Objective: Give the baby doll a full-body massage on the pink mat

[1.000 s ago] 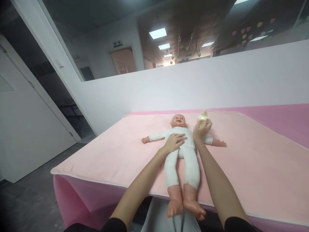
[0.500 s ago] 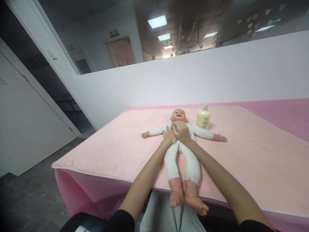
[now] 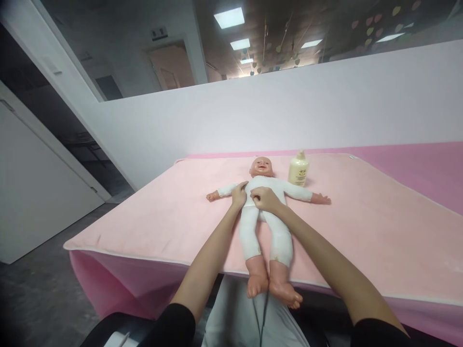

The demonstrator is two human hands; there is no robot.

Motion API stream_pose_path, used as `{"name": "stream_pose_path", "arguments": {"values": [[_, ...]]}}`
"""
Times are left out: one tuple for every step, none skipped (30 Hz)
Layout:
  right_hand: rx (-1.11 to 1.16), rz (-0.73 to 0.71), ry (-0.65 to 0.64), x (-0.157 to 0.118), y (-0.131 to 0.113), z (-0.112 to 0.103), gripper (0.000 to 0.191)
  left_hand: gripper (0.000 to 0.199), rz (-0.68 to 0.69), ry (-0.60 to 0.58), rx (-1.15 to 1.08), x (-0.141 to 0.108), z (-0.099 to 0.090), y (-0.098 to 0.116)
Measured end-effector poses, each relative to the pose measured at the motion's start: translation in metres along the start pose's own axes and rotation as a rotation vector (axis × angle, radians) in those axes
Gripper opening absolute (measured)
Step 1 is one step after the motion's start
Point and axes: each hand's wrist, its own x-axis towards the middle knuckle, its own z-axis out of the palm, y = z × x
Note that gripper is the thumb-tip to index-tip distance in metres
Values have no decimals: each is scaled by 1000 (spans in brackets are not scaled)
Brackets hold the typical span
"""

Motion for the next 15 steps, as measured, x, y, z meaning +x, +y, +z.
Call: {"name": "stream_pose_path", "arguments": {"values": [[29,56,-35,0,1,0,23,53,2,15,-33,0,0,-3],[44,102,-71,0,2,-1,25,53,5,27,-60,0,0,-6],[46,132,-112,1,2,-2,27,52,7,35,-82,0,0,-7],[36,146,-158,1,2,-4,29,51,9,41,-100,0,0,-8],[13,149,-206,1,1,-5,32,50,9,44,-115,-1,1,-8],[-20,150,-252,1,0,-6,34,49,11,44,-126,-1,2,-9],[-61,155,-296,2,-1,-7,37,48,11,46,-135,-1,2,-9],[-110,166,-337,2,-3,-8,40,47,13,49,-140,-2,2,-9],[-165,183,-374,3,-5,-9,43,47,14,53,-142,-2,3,-8],[-222,208,-407,4,-6,-9,47,47,14,57,-142,-2,3,-8],[-275,239,-434,5,-8,-9,49,47,14,60,-142,-2,3,-8],[-320,275,-455,6,-9,-9,52,47,14,62,-142,-3,3,-8],[-354,314,-471,7,-10,-9,54,47,15,62,-141,-3,2,-7],[-378,356,-482,8,-11,-9,56,47,16,60,-140,-3,2,-7],[-391,403,-488,10,-11,-9,59,47,14,58,-138,-3,2,-6]]}}
